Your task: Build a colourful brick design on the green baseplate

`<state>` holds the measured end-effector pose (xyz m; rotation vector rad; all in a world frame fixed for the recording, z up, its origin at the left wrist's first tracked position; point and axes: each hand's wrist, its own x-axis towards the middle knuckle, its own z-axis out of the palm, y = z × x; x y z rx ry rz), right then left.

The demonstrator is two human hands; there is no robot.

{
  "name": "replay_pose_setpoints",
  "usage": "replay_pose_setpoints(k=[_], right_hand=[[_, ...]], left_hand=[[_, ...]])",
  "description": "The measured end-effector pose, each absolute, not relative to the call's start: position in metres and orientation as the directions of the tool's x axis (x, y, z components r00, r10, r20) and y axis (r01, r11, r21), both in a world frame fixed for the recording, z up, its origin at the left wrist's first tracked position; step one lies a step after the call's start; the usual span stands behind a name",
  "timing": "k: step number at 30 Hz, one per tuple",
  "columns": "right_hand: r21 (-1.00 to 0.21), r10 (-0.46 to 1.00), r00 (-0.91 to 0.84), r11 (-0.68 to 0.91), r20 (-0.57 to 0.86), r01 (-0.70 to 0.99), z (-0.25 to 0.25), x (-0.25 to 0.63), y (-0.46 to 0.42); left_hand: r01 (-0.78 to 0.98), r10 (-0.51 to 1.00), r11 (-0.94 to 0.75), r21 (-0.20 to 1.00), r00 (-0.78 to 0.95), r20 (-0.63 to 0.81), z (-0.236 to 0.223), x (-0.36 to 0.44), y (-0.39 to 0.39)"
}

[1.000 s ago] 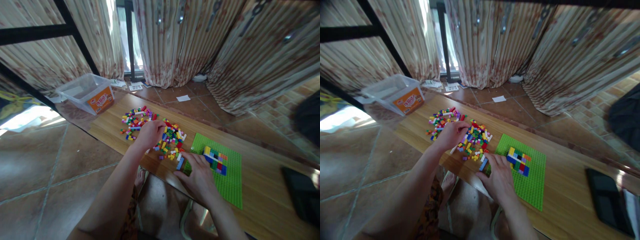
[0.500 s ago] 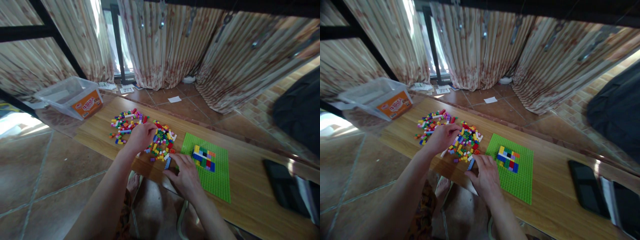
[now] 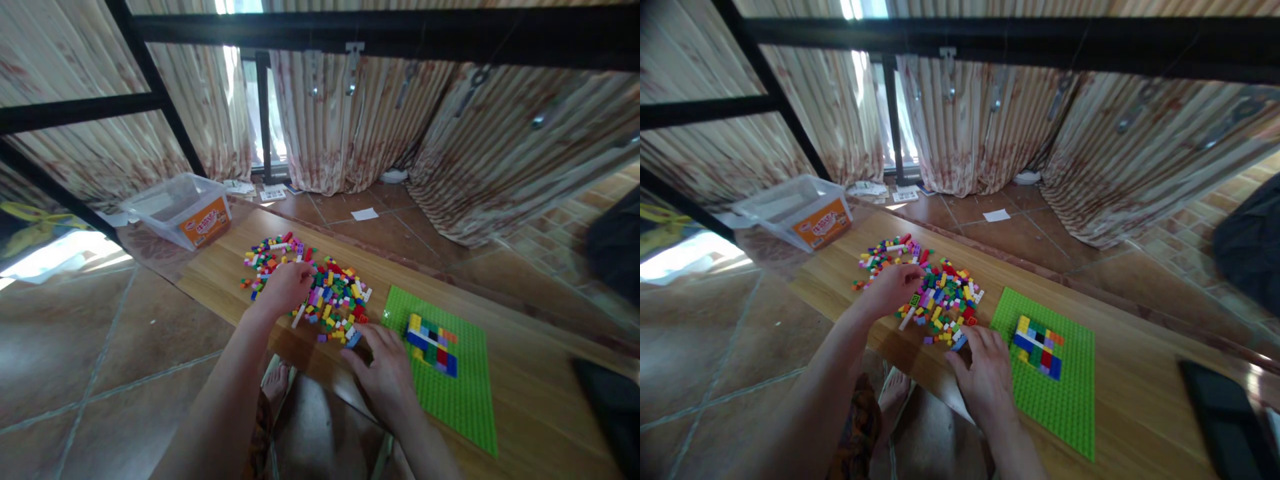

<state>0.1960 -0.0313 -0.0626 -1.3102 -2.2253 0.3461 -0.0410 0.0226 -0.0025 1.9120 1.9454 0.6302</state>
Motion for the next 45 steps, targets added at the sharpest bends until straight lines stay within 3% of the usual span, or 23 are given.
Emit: replay_pose_setpoints(k=[8, 11, 14, 17, 24, 30, 38, 40, 42, 45], right_hand=[[-0.476, 0.846, -0.371, 0.525, 0.383, 0.706, -0.076, 0.194, -0.030], [-0.470, 0.828, -0.356, 0.544, 0.433, 0.695, -0.083, 0.195, -0.028], [-0.483, 0.819, -0.334, 0.552, 0.466, 0.680, -0.089, 0.197, -0.025], [-0.482, 0.797, -0.329, 0.577, 0.506, 0.659, -0.094, 0.198, -0.022], [-0.430, 0.733, -0.354, 0.645, 0.581, 0.631, -0.096, 0.199, -0.016], [-0.423, 0.742, -0.374, 0.640, 0.556, 0.642, -0.101, 0.203, -0.014], [-0.372, 0.708, -0.451, 0.685, 0.544, 0.626, -0.111, 0.207, -0.006], [-0.383, 0.704, -0.439, 0.688, 0.558, 0.616, -0.110, 0.206, -0.005], [-0.406, 0.706, -0.423, 0.687, 0.568, 0.602, -0.107, 0.204, -0.006], [-0.465, 0.728, -0.366, 0.664, 0.580, 0.585, -0.100, 0.201, -0.009]], left_hand=[[0.811, 0.988, 0.081, 0.580, -0.143, 0.062, -0.009, -0.059, 0.027], [0.724, 0.938, 0.168, 0.669, -0.327, 0.118, -0.009, -0.079, 0.029], [0.582, 0.777, 0.250, 0.774, -0.597, 0.198, -0.007, -0.103, 0.028], [0.513, 0.673, 0.295, 0.806, -0.710, 0.205, -0.005, -0.119, 0.023], [0.633, 0.798, 0.406, 0.659, -0.597, 0.083, -0.014, -0.119, 0.017], [0.769, 0.885, 0.309, 0.559, -0.448, 0.128, -0.020, -0.102, 0.024], [0.838, 0.912, 0.258, 0.480, -0.375, 0.164, -0.027, -0.076, 0.039], [0.802, 0.893, 0.282, 0.526, -0.420, 0.162, -0.027, -0.076, 0.041], [0.705, 0.882, 0.261, 0.660, -0.452, 0.134, -0.025, -0.076, 0.040], [0.344, 0.916, 0.108, 0.933, -0.398, 0.040, -0.020, -0.072, 0.035]])
